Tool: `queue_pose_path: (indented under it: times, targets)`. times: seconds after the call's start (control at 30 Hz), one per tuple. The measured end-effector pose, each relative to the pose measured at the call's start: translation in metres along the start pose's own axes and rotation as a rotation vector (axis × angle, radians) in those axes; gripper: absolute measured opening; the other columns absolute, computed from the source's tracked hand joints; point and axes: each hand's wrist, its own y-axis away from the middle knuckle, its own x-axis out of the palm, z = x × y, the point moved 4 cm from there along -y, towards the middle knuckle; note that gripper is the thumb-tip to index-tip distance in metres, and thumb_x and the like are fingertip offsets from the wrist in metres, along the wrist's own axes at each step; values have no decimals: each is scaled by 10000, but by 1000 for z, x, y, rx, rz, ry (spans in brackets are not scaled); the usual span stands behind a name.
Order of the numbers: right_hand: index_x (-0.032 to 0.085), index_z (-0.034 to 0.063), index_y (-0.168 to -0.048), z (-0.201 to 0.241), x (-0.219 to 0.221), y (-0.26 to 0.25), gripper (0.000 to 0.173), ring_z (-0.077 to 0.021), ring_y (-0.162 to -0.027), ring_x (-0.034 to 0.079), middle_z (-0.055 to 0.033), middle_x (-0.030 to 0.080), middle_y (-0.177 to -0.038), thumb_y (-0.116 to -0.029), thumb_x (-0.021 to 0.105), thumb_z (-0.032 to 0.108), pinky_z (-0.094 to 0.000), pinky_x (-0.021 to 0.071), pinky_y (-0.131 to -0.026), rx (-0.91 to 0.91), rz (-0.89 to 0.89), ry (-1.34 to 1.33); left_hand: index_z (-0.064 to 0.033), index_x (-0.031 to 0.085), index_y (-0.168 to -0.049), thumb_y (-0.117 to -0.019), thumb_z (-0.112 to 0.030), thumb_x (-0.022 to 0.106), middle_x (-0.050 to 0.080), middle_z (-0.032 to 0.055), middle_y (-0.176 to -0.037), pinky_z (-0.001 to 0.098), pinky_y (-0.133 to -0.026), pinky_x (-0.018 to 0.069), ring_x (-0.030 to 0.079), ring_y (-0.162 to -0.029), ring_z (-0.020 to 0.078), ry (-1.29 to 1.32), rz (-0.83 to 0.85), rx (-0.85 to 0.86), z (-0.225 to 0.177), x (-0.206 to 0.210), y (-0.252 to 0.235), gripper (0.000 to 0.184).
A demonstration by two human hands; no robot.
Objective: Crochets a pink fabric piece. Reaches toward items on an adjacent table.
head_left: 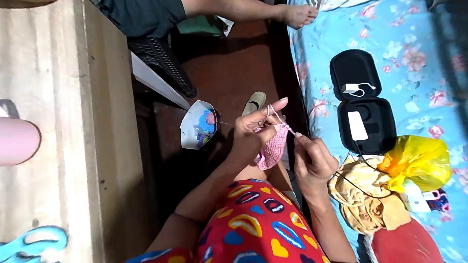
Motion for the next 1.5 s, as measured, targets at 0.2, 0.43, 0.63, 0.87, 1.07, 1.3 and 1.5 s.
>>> queue_pose_path:
  times: [0.2,0.43,0.63,0.87,1.07,1.3,1.5]
  targets:
    - [751,-30,-964,-7,-5,2,131,-125,-626,569,-108,621,-724,-942,640,37,-222,475,-579,-20,88,-58,36,680,-1250,-836,139,548,711,-30,-830,206,-718,561,647,-730,22,147,103,-99,12,-13,-13,446]
    - [771,68,-988,-24,-6,5,145,19,-743,649,51,728,-868,-890,699,-12,-151,564,-692,383,157,-598,27,682,-1244,-835,129,523,703,-39,-780,207,-694,566,653,-704,25,286,184,-212,17,-10,-14,450]
    - [766,112,-1047,-33,5,6,208,34,-534,487,41,664,-722,-894,684,-2,-121,383,-480,669,266,-839,41,632,-1307,-852,151,471,677,-13,-807,206,-695,557,633,-706,39,240,146,-239,15,-4,-9,496]
    - [752,71,-1049,-29,6,5,215,40,-540,492,54,657,-723,-894,651,-38,-118,402,-496,641,233,-742,74,496,-1448,-846,128,637,715,23,-863,192,-718,567,659,-724,47,-4,66,-152,12,-3,-10,620]
    - [741,89,-1037,-21,14,10,209,37,-502,472,16,660,-694,-906,645,-41,-118,361,-456,823,207,-960,78,551,-1402,-845,126,616,710,24,-841,172,-684,554,644,-709,27,-227,-9,92,9,4,0,563]
    - [708,56,-1033,-8,8,-9,169,31,-569,545,46,666,-736,-900,657,-36,-126,460,-530,623,188,-728,28,689,-1227,-910,17,615,743,87,-1003,262,-856,514,664,-898,84,-471,-39,477,13,14,15,326]
    - [713,44,-1045,-6,8,0,156,6,-708,640,27,712,-852,-911,671,-24,-157,557,-665,479,55,-593,68,621,-1305,-857,135,591,714,2,-915,221,-790,571,663,-823,33,-97,-41,196,11,9,8,454]
